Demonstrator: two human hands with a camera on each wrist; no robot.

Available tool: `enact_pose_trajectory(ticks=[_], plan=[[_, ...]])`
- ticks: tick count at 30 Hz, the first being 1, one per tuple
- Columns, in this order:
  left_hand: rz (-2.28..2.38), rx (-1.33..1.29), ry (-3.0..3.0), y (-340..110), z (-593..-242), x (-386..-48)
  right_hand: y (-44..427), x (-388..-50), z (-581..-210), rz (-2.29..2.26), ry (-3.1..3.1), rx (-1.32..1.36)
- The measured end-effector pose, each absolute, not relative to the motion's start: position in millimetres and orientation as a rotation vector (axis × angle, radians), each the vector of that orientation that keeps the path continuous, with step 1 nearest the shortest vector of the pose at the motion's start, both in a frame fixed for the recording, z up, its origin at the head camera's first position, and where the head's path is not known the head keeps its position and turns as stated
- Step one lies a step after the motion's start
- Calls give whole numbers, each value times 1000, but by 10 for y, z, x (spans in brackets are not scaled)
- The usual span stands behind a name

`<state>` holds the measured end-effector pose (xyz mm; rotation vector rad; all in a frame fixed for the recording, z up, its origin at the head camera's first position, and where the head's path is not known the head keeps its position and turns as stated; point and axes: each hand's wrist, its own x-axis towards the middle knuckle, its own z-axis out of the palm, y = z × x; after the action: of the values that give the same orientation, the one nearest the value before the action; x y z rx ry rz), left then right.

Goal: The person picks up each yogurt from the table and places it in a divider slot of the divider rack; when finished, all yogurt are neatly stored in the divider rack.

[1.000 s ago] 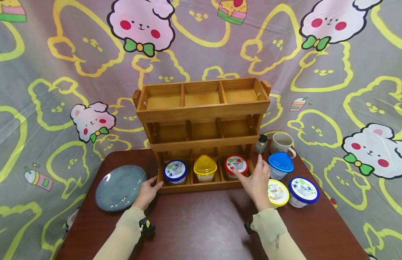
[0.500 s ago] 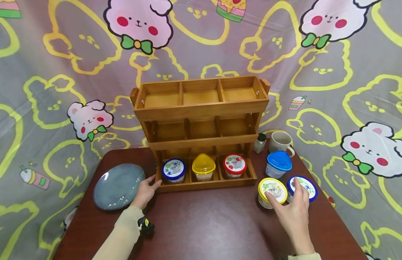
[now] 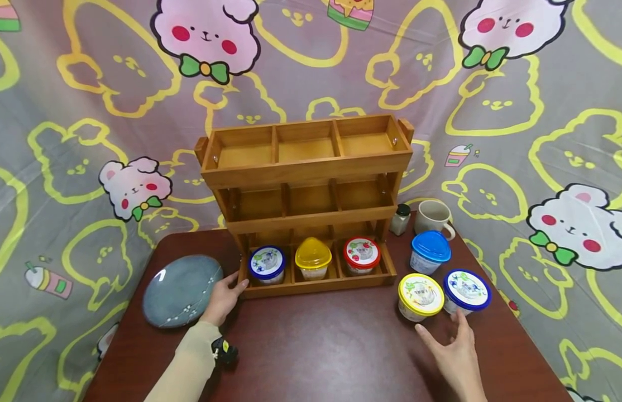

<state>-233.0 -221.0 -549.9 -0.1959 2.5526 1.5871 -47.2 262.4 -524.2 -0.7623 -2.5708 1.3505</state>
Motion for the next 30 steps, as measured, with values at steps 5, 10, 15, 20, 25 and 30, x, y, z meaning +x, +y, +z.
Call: enact_pose_trajectory(ticks=[5,10,15,20,25,30], plan=[[1575,-201,2555,-2213,-5512,-2324,2619,-557,-5303,1430,-2594,-752],[1579,-197,2561,-2219,-5521,-2332,2612,-642,-5352,1495,-2528,-726],[1592,-190,2559,-2215,-5518,-2335,2599,-744,-5396,1522,-2478,-708],[1597,-190,2556,-2213,-5527,-2336,2561,-836,-5413,1470,-2444,-686],[1587,-200,2559,-2202,-5523,-2338,2522,-918,-5438,1458,-2416,-674],[1565,-210,2570,-2199,-5512,-2334,2509,-984,-5463,1482,-2365,-646]])
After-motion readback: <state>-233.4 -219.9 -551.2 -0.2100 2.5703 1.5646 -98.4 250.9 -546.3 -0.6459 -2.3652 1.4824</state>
